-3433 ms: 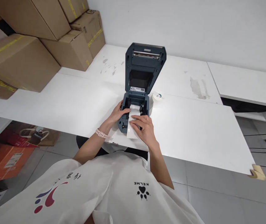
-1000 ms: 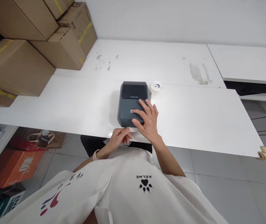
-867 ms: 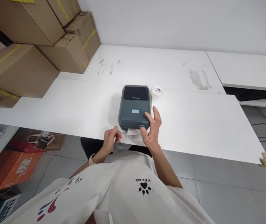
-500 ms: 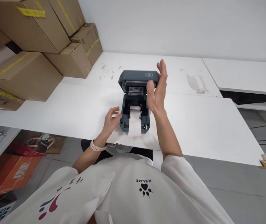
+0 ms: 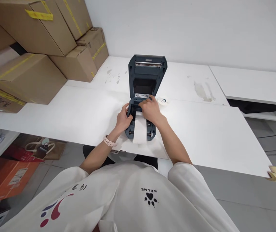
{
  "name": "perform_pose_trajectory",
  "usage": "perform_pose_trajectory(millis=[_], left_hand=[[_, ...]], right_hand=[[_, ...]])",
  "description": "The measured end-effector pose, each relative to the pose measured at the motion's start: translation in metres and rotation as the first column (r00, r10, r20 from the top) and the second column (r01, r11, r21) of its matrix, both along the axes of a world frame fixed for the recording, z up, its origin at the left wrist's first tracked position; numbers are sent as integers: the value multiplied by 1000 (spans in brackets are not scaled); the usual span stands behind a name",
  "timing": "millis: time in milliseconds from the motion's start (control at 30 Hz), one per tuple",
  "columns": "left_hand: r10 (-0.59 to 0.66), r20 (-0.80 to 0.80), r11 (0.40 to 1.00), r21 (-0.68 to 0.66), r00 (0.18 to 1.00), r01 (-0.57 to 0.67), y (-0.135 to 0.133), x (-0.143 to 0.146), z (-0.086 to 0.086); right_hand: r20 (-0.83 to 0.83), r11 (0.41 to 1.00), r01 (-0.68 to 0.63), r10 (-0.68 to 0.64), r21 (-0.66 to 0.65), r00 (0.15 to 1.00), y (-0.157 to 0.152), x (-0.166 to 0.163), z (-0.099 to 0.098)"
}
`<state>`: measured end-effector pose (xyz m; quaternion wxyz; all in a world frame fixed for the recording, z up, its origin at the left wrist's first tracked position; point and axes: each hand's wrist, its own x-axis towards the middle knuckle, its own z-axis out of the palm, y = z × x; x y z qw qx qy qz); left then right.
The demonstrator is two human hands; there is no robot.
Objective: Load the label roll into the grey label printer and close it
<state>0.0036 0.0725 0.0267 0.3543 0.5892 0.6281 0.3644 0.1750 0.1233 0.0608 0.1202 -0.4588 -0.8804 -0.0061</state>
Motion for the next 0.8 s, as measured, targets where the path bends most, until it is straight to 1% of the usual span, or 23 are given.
perform_pose_trajectory(millis=[33, 100, 167, 200, 267, 300, 367, 400, 433, 467, 500, 533, 567, 600, 633, 700, 767, 800], left_hand=[[-2, -18, 1000, 3, 1000, 2, 0, -1, -1], [-2, -38, 1000, 13, 999, 2, 0, -2, -3], [-2, -40, 1000, 24, 999, 3, 0, -3, -4], [-2, -37, 999, 34, 999, 3, 0, -3, -5], [-7, -29, 999, 51, 1000, 8, 0, -4, -6], [-10, -26, 998, 54, 1000, 11, -1, -4, -6], [-11, -23, 999, 51, 1000, 13, -1, -4, -5], [-12, -20, 999, 45, 1000, 13, -2, -4, -5], [-13, -18, 999, 37, 1000, 14, -2, -4, -5], [-13, -17, 999, 30, 1000, 14, -2, -4, -4], [-12, -17, 1000, 23, 1000, 12, -3, -4, -4], [-9, -16, 1000, 17, 1000, 9, -3, -4, -4], [-6, -17, 1000, 10, 1000, 6, -3, -4, -3], [-1, -18, 1000, 4, 1000, 1, -3, -4, -3], [3, -19, 1000, -2, 1000, -3, -4, -3, -3], [9, -13, 1000, -6, 1000, -9, -4, -3, -3], [12, -1, 1000, 0, 1000, -12, -3, -3, -5], [13, 5, 1000, 4, 1000, -13, -3, -3, -6]], right_hand=[[105, 998, -18, 25, -68, 994, 0, -6, -4], [204, 980, -51, 91, -194, 975, 1, -17, -8], [205, 950, -103, 168, -294, 964, 1, -23, -6], [197, 938, -128, 198, -321, 960, 1, -22, -2], [120, 902, -191, 254, -388, 960, -1, -11, 8], [33, 865, -238, 281, -442, 959, -3, -1, 13], [-218, 765, -356, 282, -536, 934, -10, 31, 22], [-358, 725, -414, 242, -551, 902, -14, 50, 24], [-483, 710, -450, 175, -542, 858, -20, 71, 23], [-584, 728, -454, 91, -513, 807, -25, 91, 19], [-672, 766, -426, -9, -481, 741, -29, 111, 13], [-740, 807, -372, -117, -460, 663, -32, 129, 4], [-786, 836, -305, -217, -455, 579, -33, 144, -7], [-812, 852, -238, -305, -466, 498, -32, 156, -20], [-825, 857, -179, -377, -483, 420, -29, 165, -33], [-836, 853, -103, -466, -511, 290, -18, 174, -57], [-842, 851, -69, -497, -520, 210, -5, 176, -77], [-844, 852, -63, -501, -520, 193, 0, 175, -85]])
